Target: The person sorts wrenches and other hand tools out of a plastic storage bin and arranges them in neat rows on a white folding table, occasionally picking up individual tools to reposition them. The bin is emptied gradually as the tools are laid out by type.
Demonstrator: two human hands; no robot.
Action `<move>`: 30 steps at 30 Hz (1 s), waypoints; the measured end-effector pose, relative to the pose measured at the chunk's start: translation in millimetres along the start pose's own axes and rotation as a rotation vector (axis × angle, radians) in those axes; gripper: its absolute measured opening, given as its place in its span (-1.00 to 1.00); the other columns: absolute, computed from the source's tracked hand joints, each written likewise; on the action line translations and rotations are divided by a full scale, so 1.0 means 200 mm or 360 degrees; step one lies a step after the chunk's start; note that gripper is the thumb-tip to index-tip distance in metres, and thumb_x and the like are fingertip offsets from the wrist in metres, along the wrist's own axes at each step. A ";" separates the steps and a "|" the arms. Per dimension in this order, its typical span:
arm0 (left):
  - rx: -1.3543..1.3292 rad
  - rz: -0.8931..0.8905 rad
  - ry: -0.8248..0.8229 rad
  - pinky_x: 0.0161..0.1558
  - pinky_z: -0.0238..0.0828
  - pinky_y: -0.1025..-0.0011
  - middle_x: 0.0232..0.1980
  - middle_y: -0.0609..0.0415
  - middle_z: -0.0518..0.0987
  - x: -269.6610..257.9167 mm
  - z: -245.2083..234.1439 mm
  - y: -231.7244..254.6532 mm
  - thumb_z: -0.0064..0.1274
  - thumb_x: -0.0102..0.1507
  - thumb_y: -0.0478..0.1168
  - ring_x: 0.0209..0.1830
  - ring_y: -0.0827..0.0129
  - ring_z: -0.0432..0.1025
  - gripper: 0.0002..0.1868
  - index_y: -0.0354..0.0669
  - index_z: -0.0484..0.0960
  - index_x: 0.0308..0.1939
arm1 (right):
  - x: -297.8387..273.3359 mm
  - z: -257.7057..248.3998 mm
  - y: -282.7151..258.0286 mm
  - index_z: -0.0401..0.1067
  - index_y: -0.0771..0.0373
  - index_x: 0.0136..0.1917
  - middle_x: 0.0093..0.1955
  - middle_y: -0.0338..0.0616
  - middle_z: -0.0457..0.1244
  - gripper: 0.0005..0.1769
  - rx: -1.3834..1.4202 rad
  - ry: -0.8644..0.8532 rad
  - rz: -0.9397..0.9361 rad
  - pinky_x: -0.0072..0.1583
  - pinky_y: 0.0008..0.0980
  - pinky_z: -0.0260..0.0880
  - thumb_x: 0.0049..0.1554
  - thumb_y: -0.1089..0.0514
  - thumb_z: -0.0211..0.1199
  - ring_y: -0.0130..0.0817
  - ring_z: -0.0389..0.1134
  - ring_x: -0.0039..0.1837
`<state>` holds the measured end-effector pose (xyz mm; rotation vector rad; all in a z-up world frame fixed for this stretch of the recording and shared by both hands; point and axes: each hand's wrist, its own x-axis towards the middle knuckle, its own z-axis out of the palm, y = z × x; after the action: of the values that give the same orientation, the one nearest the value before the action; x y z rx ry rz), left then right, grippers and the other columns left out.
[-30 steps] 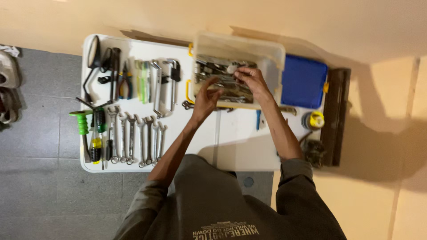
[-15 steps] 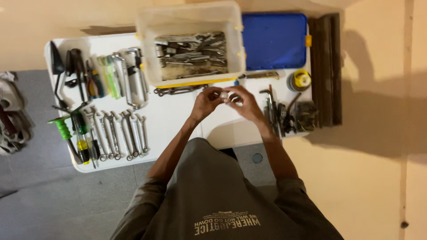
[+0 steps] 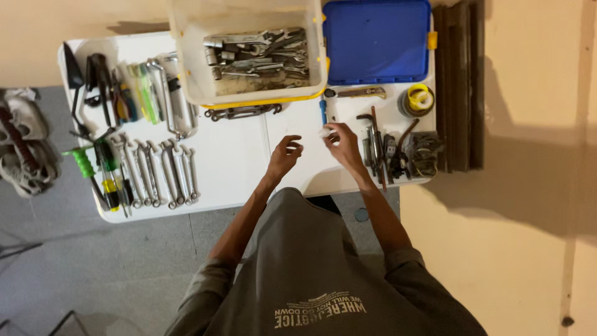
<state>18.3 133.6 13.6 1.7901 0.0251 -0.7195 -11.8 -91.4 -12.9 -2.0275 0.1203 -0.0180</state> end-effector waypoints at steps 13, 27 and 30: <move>-0.0417 -0.0176 0.0400 -0.15 0.48 0.43 -0.04 -0.06 0.65 -0.30 -0.10 -0.42 0.00 0.33 -0.28 -0.18 0.38 0.55 -0.65 -0.27 0.56 0.20 | 0.39 0.10 0.55 0.47 0.38 0.14 0.07 0.08 0.37 -0.63 -0.0238 0.0518 0.0034 -0.06 -0.31 0.51 0.05 0.41 0.43 -0.18 0.50 -0.10; -0.0515 0.0009 0.0435 -0.13 0.49 0.46 -0.09 0.01 0.66 -0.16 -0.15 -0.24 -0.08 0.34 -0.34 -0.20 0.43 0.56 -0.67 -0.23 0.58 0.18 | 0.47 0.07 0.51 0.43 0.33 0.06 0.01 0.08 0.36 -0.58 -0.0317 0.0498 -0.0148 -0.08 -0.24 0.45 -0.06 0.46 0.43 -0.10 0.45 -0.10; -0.0529 0.0124 0.0467 -0.13 0.49 0.46 -0.11 0.00 0.66 -0.13 -0.19 -0.15 -0.08 0.36 -0.34 -0.20 0.43 0.56 -0.70 -0.24 0.59 0.16 | 0.45 -0.01 0.45 0.47 0.33 -0.01 -0.07 0.05 0.36 -0.72 -0.0371 0.0594 -0.0201 -0.09 -0.27 0.44 0.01 0.47 0.40 -0.13 0.45 -0.12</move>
<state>4.0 185.7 6.1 1.5524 0.2556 -0.3670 70.9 -140.9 -95.3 -2.2426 0.2377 -0.4831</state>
